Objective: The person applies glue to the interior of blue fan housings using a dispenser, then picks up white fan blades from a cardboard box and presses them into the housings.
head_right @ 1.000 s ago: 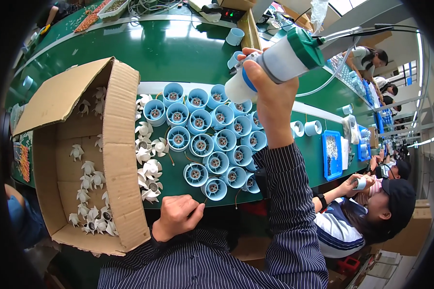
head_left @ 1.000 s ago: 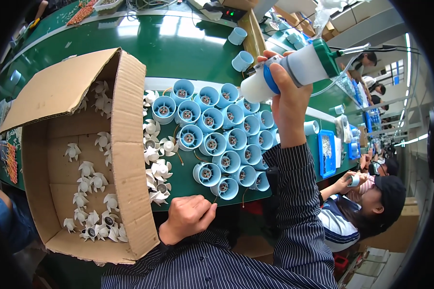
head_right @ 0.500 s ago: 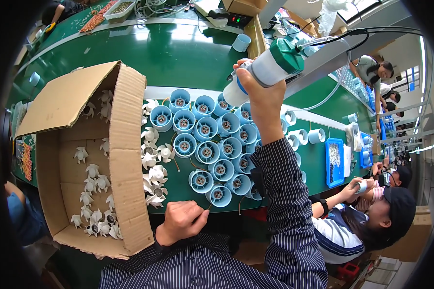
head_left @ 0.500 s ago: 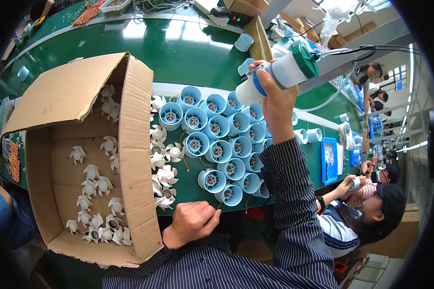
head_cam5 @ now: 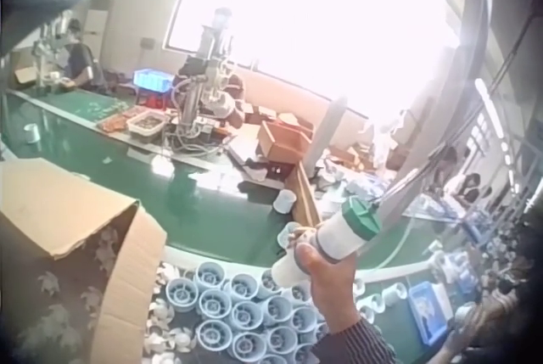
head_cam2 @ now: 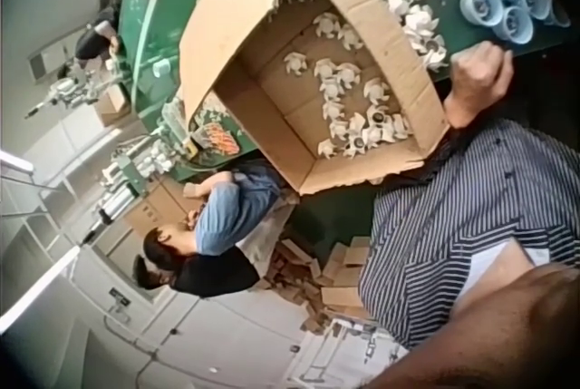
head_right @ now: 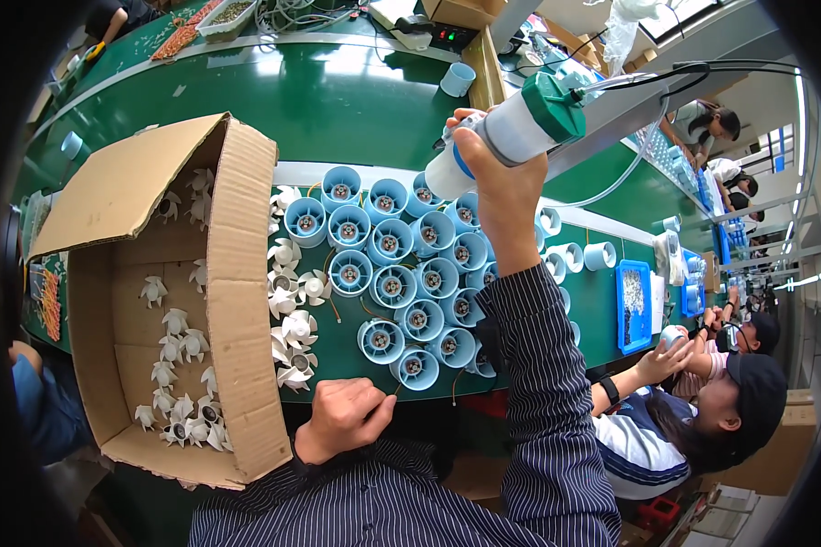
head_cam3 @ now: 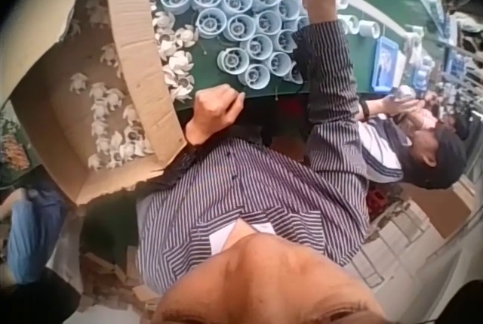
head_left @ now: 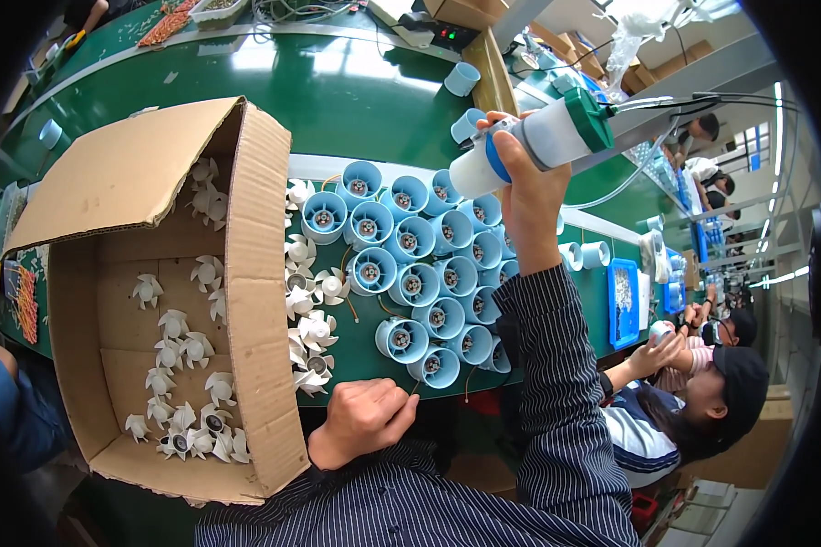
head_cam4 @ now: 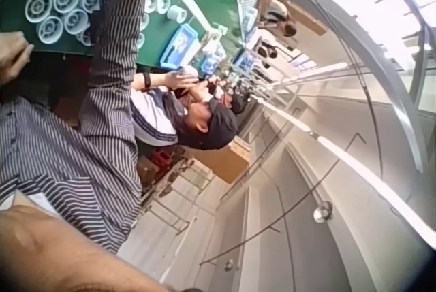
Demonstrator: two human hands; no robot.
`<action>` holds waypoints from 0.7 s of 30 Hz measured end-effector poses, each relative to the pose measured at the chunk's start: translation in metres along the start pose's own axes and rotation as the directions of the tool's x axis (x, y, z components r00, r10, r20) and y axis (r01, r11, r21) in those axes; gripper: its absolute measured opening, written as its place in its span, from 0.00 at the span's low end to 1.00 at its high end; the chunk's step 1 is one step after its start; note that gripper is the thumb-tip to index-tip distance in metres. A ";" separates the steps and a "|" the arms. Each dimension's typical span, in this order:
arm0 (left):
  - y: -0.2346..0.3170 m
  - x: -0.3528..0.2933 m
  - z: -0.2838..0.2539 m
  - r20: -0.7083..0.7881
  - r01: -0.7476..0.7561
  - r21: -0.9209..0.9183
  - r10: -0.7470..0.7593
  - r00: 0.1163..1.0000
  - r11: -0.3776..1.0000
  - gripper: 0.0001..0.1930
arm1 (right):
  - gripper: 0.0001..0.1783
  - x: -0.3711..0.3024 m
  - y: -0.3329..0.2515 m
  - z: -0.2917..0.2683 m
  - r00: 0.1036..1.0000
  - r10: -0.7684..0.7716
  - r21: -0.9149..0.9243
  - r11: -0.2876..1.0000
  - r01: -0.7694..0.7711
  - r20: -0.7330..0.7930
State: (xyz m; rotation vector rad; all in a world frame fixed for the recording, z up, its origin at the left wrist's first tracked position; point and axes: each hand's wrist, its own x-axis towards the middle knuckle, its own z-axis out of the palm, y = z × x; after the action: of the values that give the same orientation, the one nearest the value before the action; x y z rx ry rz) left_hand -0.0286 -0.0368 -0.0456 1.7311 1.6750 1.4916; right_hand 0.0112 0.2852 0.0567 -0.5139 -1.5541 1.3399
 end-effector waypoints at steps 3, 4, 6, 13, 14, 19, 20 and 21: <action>0.001 0.000 -0.001 0.009 0.005 0.013 -0.005 1.000 1.000 0.17 | 0.25 -0.001 -0.013 0.004 1.000 -0.003 0.012 1.000 0.003 0.003; 0.000 -0.001 -0.001 0.009 0.005 0.014 -0.006 1.000 1.000 0.17 | 0.25 -0.002 -0.018 0.006 1.000 -0.006 0.008 1.000 0.006 0.006; 0.000 -0.001 -0.001 0.009 0.007 0.018 -0.007 1.000 1.000 0.16 | 0.25 -0.002 -0.023 0.009 1.000 -0.008 0.004 1.000 0.008 0.010; 0.000 0.000 0.001 -0.008 -0.002 -0.004 0.002 1.000 1.000 0.14 | 0.25 -0.006 -0.016 0.035 0.994 0.025 0.099 0.995 -0.035 0.103; 0.000 -0.001 0.001 -0.017 -0.005 -0.013 0.005 1.000 1.000 0.13 | 0.25 -0.007 -0.012 0.037 0.994 0.026 0.102 0.994 -0.036 0.106; 0.000 0.000 0.000 -0.025 -0.008 -0.016 0.008 1.000 1.000 0.13 | 0.25 -0.009 0.004 0.041 0.989 0.051 0.067 0.996 -0.061 0.140; 0.000 0.001 0.000 -0.024 -0.010 -0.014 0.009 1.000 1.000 0.13 | 0.25 -0.009 0.005 0.041 0.989 0.056 0.056 0.996 -0.064 0.134; 0.000 0.001 -0.001 -0.023 -0.011 -0.012 0.011 1.000 1.000 0.13 | 0.25 -0.009 0.007 0.042 0.990 0.060 0.045 0.997 -0.067 0.128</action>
State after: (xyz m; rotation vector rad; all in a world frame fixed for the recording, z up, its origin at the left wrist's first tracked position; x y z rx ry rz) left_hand -0.0299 -0.0361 -0.0442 1.7261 1.6667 1.5285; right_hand -0.0227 0.2593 0.0510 -0.4590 -1.6146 1.4799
